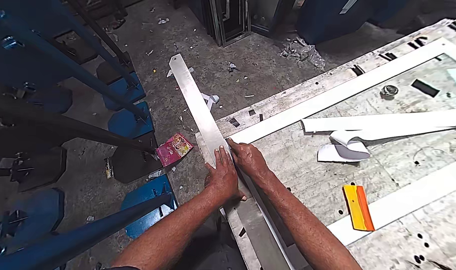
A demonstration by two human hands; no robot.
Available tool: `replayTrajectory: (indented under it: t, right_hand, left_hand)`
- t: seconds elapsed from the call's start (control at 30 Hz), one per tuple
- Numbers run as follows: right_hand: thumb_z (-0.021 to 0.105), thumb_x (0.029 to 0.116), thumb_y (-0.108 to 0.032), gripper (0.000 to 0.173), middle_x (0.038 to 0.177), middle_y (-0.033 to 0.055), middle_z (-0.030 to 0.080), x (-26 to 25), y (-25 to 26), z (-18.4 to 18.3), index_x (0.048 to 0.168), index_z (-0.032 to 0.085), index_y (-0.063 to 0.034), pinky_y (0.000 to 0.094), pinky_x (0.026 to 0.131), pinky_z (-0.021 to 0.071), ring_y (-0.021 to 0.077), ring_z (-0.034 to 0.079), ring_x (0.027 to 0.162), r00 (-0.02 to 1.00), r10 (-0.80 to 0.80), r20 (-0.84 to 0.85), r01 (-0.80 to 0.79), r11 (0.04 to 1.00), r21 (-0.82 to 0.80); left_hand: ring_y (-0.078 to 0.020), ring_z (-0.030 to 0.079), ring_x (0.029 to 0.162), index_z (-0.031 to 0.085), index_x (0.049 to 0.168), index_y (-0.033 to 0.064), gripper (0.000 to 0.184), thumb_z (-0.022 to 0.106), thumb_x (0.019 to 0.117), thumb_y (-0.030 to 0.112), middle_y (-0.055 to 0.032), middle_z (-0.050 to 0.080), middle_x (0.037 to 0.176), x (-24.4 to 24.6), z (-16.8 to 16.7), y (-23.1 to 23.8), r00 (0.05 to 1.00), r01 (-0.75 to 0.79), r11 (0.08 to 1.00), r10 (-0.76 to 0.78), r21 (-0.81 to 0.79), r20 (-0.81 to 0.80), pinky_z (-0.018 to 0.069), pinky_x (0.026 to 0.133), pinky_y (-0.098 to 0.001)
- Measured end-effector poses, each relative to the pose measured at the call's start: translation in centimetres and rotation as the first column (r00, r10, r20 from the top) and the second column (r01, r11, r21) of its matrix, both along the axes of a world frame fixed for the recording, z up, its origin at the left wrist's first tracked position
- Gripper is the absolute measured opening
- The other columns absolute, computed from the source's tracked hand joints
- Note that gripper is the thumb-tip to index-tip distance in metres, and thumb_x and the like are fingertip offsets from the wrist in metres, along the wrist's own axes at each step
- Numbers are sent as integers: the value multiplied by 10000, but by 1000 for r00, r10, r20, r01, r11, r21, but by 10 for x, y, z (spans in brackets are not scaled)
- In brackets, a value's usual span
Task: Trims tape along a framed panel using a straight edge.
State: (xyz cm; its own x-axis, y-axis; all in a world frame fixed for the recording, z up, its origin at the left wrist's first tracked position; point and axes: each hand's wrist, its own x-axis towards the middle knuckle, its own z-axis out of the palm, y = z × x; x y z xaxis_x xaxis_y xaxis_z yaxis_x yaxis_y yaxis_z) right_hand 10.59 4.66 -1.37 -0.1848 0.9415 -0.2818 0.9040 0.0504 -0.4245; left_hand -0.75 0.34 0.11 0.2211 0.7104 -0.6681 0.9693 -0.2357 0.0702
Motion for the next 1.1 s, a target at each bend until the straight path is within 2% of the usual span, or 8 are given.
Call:
replayTrajectory:
  t: [0.27, 0.37, 0.47, 0.6, 0.9, 1.1]
  right_hand:
    - [433, 1064, -244, 476, 1131, 158, 714, -5, 2, 4, 1535, 504, -242, 521, 867, 556, 346, 700, 1036, 999, 29, 19, -28, 999, -34]
    - [427, 1064, -226, 474, 1135, 170, 710, -5, 4, 4, 1531, 507, -202, 525, 869, 554, 353, 699, 1038, 998, 57, 18, -57, 998, -30]
    - [435, 1061, -213, 457, 1133, 177, 710, -4, 7, 6, 1506, 528, -167, 532, 871, 555, 359, 697, 1049, 996, 93, 19, -92, 995, -36]
    - [449, 1059, -192, 437, 1121, 180, 707, 1, 11, 6, 1482, 544, -144, 532, 903, 544, 364, 686, 1067, 992, 125, 10, -124, 991, -54]
    - [446, 1062, -189, 441, 1141, 186, 701, 6, -7, 12, 1492, 529, -136, 541, 890, 542, 372, 684, 1073, 990, 137, 19, -135, 986, -101]
    - [430, 1073, -194, 431, 1137, 187, 702, 2, -13, 13, 1487, 527, -128, 541, 841, 557, 373, 696, 1036, 992, 121, 37, -117, 988, -105]
  left_hand:
    - [-510, -112, 1548, -67, 1593, -89, 1635, 847, 534, 757, -315, -224, 1649, 1, -1, 0, 1000, -3, 1000, 3, 7, -8, 222, 1069, -837]
    - [-514, -114, 1546, -76, 1589, -94, 1633, 842, 542, 760, -323, -226, 1644, 1, 0, 1, 1000, 0, 1000, 0, 3, -8, 210, 1068, -844]
    - [-520, -119, 1543, -70, 1593, -87, 1633, 848, 537, 756, -322, -226, 1645, 2, 0, 1, 1000, -9, 1000, 9, -4, -10, 152, 1083, -852]
    - [-529, -110, 1541, -93, 1587, -91, 1638, 836, 548, 769, -331, -224, 1641, 4, 1, 1, 999, 8, 1000, -9, -7, -41, 132, 1092, -847]
    - [-539, -118, 1535, -68, 1590, -94, 1631, 825, 545, 784, -347, -201, 1640, 4, 2, 2, 999, 19, 1000, -20, -12, -42, 98, 1104, -840]
    - [-534, -141, 1533, -116, 1596, -56, 1665, 835, 520, 788, -330, -231, 1639, 5, -1, 3, 999, 11, 1000, -11, -13, -48, 89, 1113, -834]
